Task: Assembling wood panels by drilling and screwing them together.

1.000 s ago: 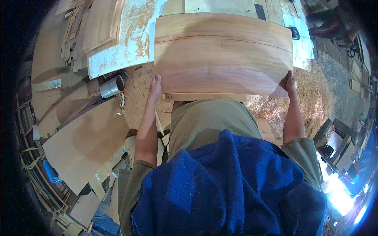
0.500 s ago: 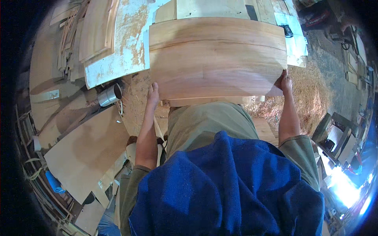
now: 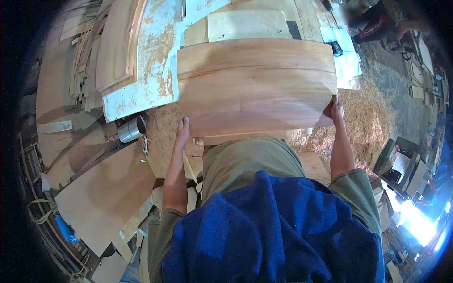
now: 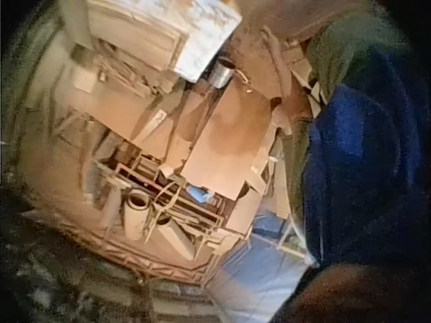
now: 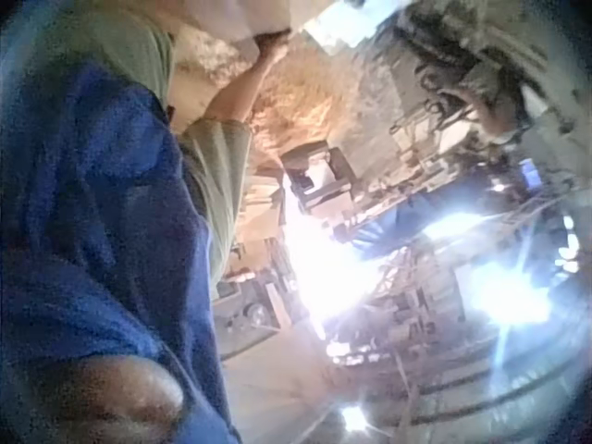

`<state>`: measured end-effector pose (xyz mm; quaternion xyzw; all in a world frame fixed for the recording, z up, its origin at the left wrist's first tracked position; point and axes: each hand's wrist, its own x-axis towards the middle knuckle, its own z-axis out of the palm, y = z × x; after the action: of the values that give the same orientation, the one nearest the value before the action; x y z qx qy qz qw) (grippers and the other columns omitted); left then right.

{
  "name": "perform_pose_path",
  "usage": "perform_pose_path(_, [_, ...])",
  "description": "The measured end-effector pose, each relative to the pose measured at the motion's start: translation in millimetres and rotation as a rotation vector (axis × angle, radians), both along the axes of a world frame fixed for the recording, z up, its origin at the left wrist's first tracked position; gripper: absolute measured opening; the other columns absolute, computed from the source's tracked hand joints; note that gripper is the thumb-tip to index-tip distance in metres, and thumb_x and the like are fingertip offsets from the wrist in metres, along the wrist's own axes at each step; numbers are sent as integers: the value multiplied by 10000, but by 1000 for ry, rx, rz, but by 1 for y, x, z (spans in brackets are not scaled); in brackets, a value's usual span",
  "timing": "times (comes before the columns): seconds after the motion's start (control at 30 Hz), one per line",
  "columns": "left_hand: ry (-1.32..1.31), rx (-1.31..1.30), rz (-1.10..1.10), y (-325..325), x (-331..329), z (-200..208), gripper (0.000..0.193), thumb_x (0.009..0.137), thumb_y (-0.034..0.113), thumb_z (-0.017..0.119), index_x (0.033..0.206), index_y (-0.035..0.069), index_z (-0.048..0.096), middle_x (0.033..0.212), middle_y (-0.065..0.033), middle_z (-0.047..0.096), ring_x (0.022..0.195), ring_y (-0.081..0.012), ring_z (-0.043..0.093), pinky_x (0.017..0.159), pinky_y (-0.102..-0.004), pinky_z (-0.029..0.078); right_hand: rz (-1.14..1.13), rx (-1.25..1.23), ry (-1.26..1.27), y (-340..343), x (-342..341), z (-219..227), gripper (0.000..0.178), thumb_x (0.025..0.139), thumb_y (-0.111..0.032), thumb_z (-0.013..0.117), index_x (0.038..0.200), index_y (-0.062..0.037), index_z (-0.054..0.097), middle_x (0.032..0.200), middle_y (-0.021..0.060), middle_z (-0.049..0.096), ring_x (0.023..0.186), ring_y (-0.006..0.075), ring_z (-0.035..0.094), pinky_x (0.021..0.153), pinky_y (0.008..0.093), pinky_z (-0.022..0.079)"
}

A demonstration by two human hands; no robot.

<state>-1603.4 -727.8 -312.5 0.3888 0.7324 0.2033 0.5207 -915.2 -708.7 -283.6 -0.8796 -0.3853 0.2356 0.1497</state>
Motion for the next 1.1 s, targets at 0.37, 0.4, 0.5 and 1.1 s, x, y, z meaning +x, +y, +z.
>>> perform_pose_path(0.37, [617,618,-200,71,110,72,441,788,139,565,1158,-50,418,1176,-250,478,1105,-421,448,923,-466,388,-149,95,-299,38,-35,26,521,868,-435,510,1214,-52,441,1208,229,469,1114,418,446,953,496,356])
perform_pose_path(0.4, [518,663,-283,72,126,70,441,784,129,569,1161,-43,418,1183,-252,475,1112,-421,446,927,-472,388,-139,97,-330,39,-39,29,509,840,-412,557,1196,-61,461,1198,218,478,1129,397,435,966,484,341])
perform_pose_path(0.5, [296,838,-411,96,195,78,449,770,109,579,1165,-30,416,1222,-248,458,1149,-407,430,951,-476,382,-120,141,-330,60,-42,48,500,798,-362,620,1180,-72,481,1189,198,485,1150,373,415,989,475,313])
perform_pose_path(1.1, [767,804,-731,178,344,104,505,833,298,507,1254,27,443,1355,-173,411,1287,-332,348,1085,-457,242,528,428,-158,405,50,71,330,761,-176,650,1051,-45,562,1022,212,544,1009,394,523,873,445,429])
